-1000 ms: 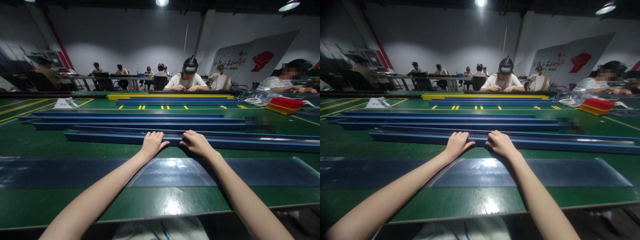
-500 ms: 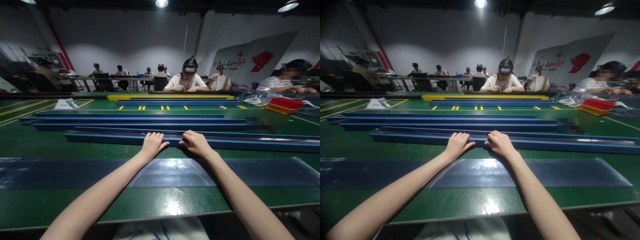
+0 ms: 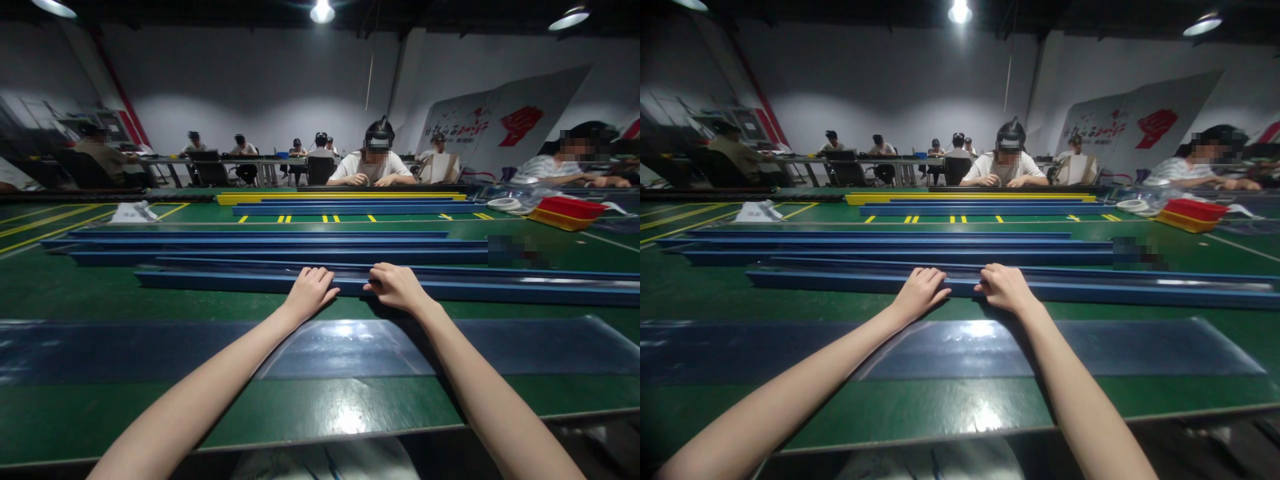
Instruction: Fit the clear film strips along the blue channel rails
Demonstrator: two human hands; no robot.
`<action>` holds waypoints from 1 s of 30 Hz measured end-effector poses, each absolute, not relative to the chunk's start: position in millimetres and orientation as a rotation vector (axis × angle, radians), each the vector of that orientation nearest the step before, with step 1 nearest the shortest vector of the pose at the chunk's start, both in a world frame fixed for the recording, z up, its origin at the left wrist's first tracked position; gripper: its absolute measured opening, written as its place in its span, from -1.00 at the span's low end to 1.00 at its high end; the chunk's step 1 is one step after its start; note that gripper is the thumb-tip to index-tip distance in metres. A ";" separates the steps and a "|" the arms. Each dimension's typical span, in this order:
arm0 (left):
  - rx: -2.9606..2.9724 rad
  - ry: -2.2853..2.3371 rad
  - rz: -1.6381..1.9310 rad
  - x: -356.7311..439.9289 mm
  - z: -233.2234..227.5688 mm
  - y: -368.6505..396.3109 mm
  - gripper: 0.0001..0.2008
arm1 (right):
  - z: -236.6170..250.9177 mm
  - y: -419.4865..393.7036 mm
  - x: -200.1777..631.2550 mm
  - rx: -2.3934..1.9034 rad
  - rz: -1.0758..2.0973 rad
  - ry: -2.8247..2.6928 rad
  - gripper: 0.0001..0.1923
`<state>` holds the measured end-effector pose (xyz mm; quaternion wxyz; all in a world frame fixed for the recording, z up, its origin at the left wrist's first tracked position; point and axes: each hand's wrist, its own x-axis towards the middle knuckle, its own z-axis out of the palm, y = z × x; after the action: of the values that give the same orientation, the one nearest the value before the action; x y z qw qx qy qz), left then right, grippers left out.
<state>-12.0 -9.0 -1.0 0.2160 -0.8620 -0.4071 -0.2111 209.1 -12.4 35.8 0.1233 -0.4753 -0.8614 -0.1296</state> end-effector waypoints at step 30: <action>-2.298 -1.278 -0.562 -10.5 0.1 -11.3 -0.65 | 18.5 -11.1 191.9 -1.307 -0.583 -2.451 -0.66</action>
<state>-10.5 -11.3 0.1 0.2245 -0.8329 -0.4630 -0.2038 191.9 -11.1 18.5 0.1512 -0.4553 -0.8536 -0.2032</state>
